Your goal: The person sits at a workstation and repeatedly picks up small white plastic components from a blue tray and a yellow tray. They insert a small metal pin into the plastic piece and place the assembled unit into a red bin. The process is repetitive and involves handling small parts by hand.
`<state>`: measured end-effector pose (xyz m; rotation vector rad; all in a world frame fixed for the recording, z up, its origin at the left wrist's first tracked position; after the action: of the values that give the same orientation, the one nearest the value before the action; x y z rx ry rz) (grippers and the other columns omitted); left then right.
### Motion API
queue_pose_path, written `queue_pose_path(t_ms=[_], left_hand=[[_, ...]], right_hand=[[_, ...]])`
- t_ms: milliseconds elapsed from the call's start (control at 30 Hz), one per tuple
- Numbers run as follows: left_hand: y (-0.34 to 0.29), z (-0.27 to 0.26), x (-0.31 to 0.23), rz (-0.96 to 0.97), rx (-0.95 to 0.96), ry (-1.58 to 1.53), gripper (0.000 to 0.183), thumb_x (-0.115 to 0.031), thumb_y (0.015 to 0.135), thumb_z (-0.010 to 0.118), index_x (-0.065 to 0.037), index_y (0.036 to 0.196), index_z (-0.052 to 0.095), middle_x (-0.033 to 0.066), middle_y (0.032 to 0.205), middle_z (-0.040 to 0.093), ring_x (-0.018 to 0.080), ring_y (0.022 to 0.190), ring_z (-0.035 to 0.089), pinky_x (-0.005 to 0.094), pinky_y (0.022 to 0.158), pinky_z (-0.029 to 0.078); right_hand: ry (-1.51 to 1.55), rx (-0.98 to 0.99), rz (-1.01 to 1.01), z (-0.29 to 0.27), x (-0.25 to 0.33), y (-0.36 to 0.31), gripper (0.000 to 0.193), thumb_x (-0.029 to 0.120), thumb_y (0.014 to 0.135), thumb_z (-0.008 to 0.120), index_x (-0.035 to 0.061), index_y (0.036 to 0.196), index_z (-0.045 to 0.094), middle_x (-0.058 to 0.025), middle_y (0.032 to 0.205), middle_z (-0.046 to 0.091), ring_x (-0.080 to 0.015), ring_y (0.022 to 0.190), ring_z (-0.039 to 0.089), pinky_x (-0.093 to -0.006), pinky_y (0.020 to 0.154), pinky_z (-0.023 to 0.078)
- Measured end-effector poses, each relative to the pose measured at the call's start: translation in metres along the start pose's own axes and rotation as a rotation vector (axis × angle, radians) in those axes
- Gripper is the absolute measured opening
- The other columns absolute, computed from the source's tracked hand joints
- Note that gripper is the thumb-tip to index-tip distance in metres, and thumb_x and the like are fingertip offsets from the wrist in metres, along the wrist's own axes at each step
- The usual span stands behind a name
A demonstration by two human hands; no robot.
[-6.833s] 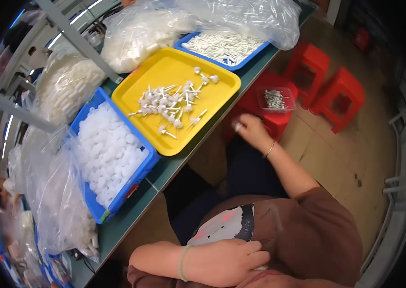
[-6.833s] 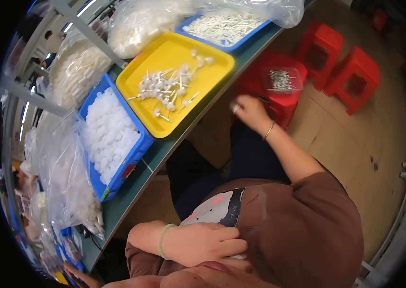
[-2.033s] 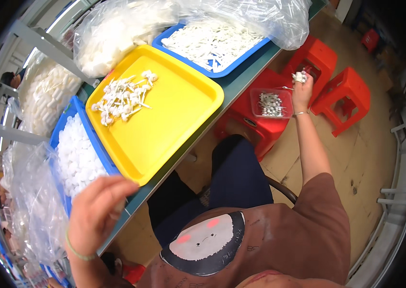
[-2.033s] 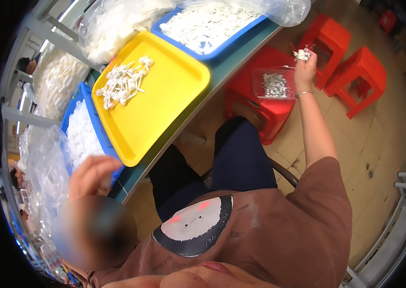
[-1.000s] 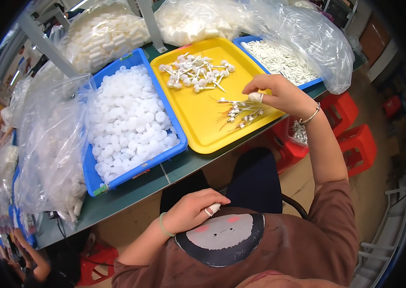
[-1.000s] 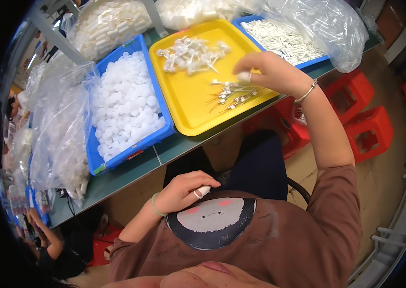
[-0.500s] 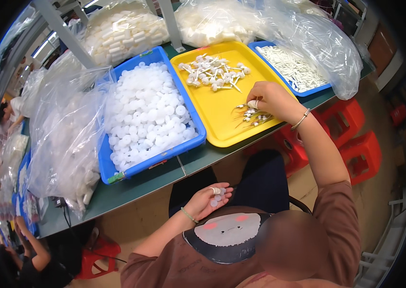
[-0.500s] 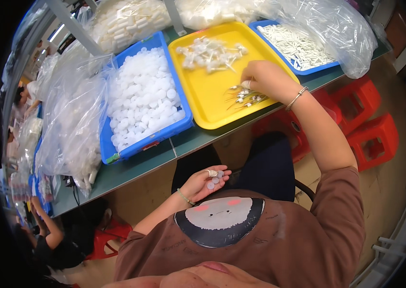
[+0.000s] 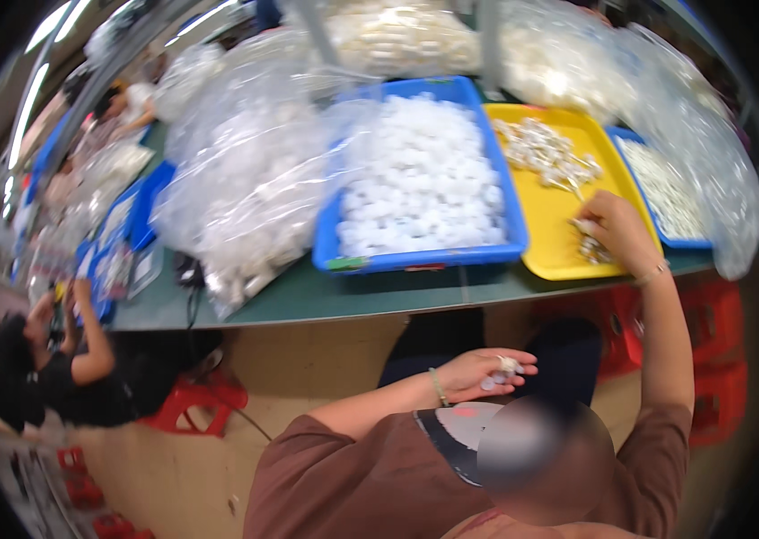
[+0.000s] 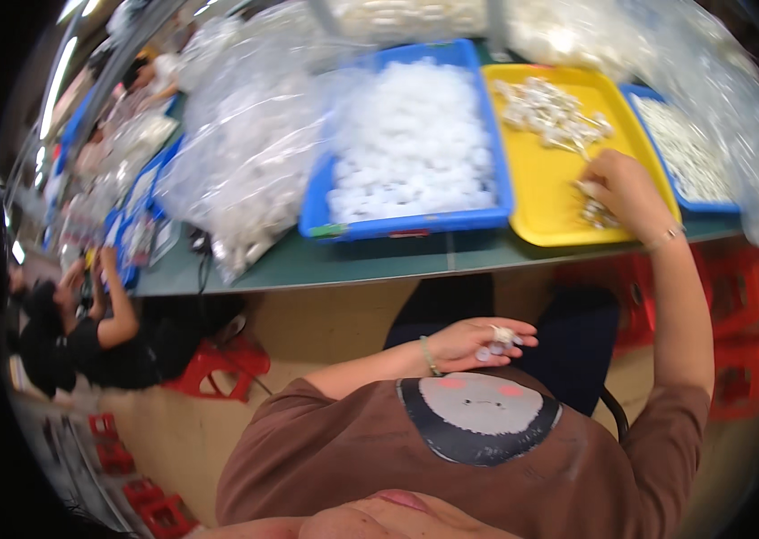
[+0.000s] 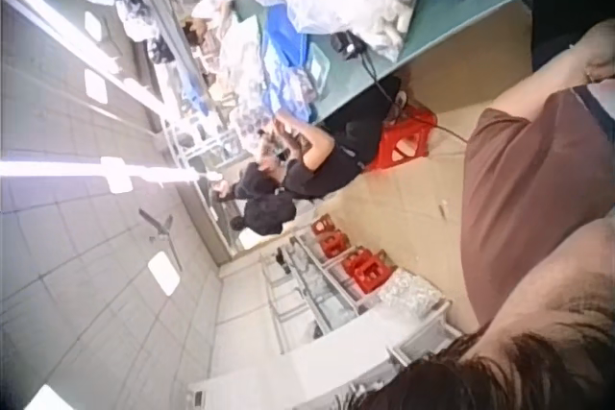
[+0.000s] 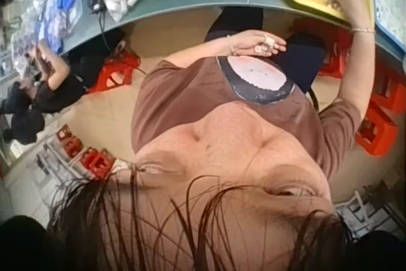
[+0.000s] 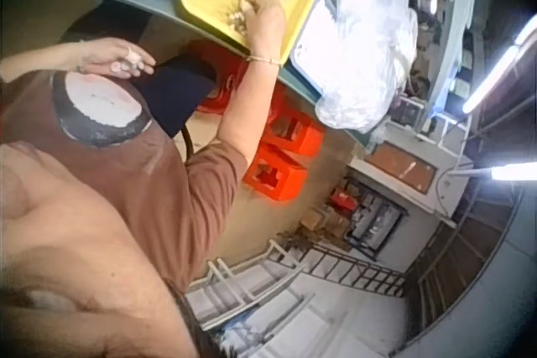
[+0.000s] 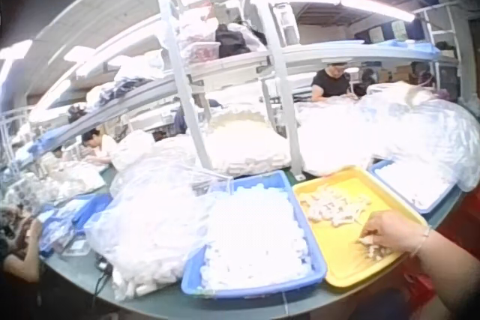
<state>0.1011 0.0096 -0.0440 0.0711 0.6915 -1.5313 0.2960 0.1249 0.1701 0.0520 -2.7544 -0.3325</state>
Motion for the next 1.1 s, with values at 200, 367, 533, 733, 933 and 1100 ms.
queue_pose_path(t_ms=[200,367,533,733,933,1100], left_hand=[[-0.006,0.002,-0.014,0.033,-0.002,0.037,0.031,-0.011,0.095,0.046,0.003,0.122,0.053,0.0110,0.116,0.060,0.0117,0.092,0.060,0.0244,0.079,0.053],[-0.009,0.024,-0.033,0.058,0.061,0.071,0.030,-0.011,0.095,0.047,0.003,0.120,0.055,0.0112,0.114,0.061,0.0114,0.091,0.062,0.0231,0.077,0.054],[0.005,0.019,-0.031,0.148,0.121,-0.126,0.029,-0.009,0.092,0.056,0.001,0.119,0.056,0.0106,0.114,0.061,0.0124,0.092,0.063,0.0224,0.077,0.054],[0.000,0.008,-0.024,0.225,0.066,-0.247,0.030,-0.006,0.090,0.057,-0.001,0.120,0.056,0.0093,0.116,0.060,0.0151,0.101,0.061,0.0239,0.085,0.052],[-0.006,0.007,-0.034,0.264,0.120,-0.271,0.030,-0.009,0.091,0.057,-0.003,0.121,0.055,0.0064,0.114,0.061,0.0110,0.092,0.060,0.0229,0.078,0.052],[-0.005,-0.002,-0.016,0.262,0.113,-0.339,0.028,-0.012,0.094,0.052,-0.004,0.121,0.055,0.0061,0.112,0.060,0.0104,0.094,0.058,0.0236,0.079,0.050]], right_hand=[[0.111,-0.066,-0.061,-0.007,0.014,0.003,0.008,0.002,0.074,0.064,-0.0009,0.081,0.061,-0.0123,0.083,0.059,-0.0275,0.084,0.058,-0.0340,0.076,0.046],[0.288,-0.233,-0.155,-0.022,-0.006,-0.005,0.006,0.002,0.079,0.062,-0.0003,0.085,0.062,-0.0088,0.099,0.065,-0.0198,0.095,0.060,-0.0297,0.086,0.045],[0.732,-0.358,-0.014,-0.036,-0.059,-0.001,0.011,0.007,0.096,0.047,0.0023,0.103,0.054,-0.0065,0.105,0.062,-0.0095,0.089,0.058,-0.0239,0.083,0.045],[0.752,-0.439,0.039,-0.057,0.003,-0.032,0.023,0.008,0.097,0.042,0.0016,0.116,0.051,-0.0027,0.096,0.050,-0.0069,0.079,0.046,-0.0189,0.072,0.039],[0.730,-0.200,0.002,0.029,0.090,-0.117,0.012,0.001,0.089,0.041,0.0018,0.097,0.050,-0.0032,0.088,0.045,-0.0093,0.076,0.042,-0.0205,0.068,0.036],[0.976,0.002,0.212,0.119,0.094,-0.144,0.005,0.000,0.091,0.046,0.0027,0.093,0.050,-0.0003,0.083,0.046,-0.0065,0.073,0.043,-0.0197,0.065,0.036]])
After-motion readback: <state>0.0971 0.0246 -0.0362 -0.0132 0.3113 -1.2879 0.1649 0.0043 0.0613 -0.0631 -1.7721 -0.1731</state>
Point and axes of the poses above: each hand's wrist, its own y-axis towards the middle knuckle, its own z-axis out of the palm, x = y × z, the point moved 10 cm from there along y, towards the middle knuckle
